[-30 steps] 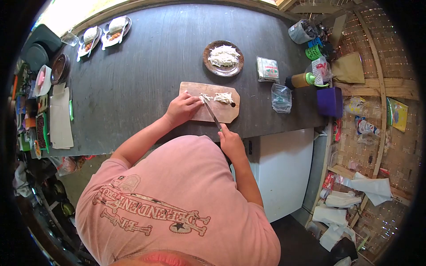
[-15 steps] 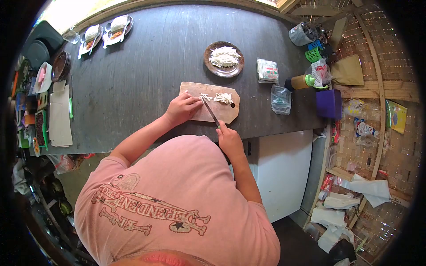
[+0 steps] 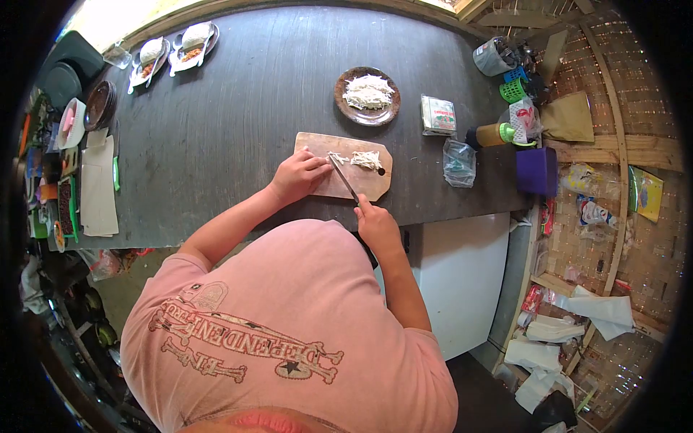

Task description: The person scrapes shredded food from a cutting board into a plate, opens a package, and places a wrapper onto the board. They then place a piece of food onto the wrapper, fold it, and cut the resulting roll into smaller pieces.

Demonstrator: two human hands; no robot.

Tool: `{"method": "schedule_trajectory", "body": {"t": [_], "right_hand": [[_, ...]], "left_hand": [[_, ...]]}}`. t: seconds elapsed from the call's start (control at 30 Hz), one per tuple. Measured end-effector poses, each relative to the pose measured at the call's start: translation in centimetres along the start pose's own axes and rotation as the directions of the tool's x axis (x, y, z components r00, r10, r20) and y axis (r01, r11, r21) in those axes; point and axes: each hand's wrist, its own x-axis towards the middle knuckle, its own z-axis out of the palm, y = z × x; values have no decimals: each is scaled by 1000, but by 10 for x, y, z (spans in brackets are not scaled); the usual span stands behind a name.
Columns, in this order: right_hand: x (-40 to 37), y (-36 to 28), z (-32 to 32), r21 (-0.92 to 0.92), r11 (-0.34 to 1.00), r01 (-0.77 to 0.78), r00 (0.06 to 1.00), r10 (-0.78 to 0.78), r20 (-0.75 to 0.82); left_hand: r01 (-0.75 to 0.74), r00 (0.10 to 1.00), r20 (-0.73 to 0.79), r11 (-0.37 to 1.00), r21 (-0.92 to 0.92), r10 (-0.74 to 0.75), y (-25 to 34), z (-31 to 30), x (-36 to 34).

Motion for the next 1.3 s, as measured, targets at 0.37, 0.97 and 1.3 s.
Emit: {"method": "schedule_trajectory", "body": {"t": [0.37,0.97,1.3], "right_hand": [[5,2,23,-94,995,-18,1000,16,-24],[-11,-6,13,130,991,-19,994,33,-102],[-7,-4,17,74,997,-30,997,35,-69]], "left_hand": [[9,1000,9,1000,-5,-9,1,3,0],[8,1000,8,1000,8,-8,1,1,0],[10,1000,-5,1000,-1,-10,1,1,0]]}}
